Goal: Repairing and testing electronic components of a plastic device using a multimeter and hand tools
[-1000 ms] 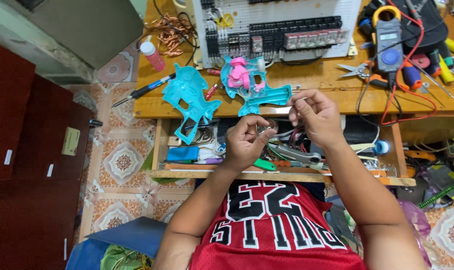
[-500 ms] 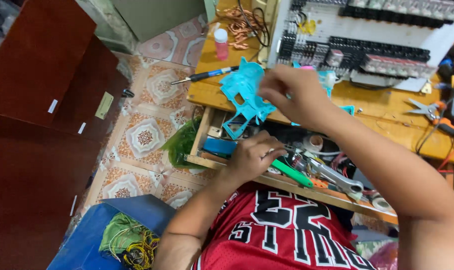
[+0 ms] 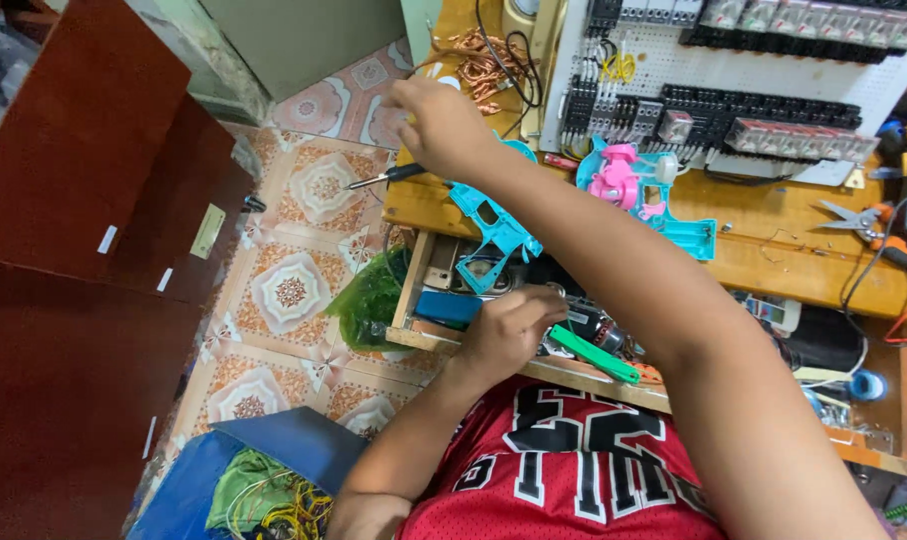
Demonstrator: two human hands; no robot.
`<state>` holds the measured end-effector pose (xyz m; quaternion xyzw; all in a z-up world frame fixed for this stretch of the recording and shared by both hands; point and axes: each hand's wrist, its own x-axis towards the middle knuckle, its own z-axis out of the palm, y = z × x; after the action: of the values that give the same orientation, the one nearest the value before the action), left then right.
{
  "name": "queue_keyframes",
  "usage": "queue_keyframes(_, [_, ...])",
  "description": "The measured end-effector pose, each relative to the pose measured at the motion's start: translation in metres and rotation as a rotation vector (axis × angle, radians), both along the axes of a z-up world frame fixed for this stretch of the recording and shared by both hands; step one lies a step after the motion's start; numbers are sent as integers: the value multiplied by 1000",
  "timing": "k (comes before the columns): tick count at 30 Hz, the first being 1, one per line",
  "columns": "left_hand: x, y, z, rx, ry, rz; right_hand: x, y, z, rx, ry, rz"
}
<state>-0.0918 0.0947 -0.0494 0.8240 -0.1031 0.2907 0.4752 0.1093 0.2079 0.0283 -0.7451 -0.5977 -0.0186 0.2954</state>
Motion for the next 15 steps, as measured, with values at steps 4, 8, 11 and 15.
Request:
queue_keyframes(4, [3,-5,4,-59,3,70,-23,-77,37,221,144,225])
queue_keyframes(8, [13,-14,16,-95,-46,170,-42,-181,71,26,327,241])
queue_keyframes(11, [18,-17,8,-108,-43,223,-44,-250,58,-106,556,128])
queue_keyframes(15, [30,-40,43,-227,-78,211,-55,-318,0,-81,676,-55])
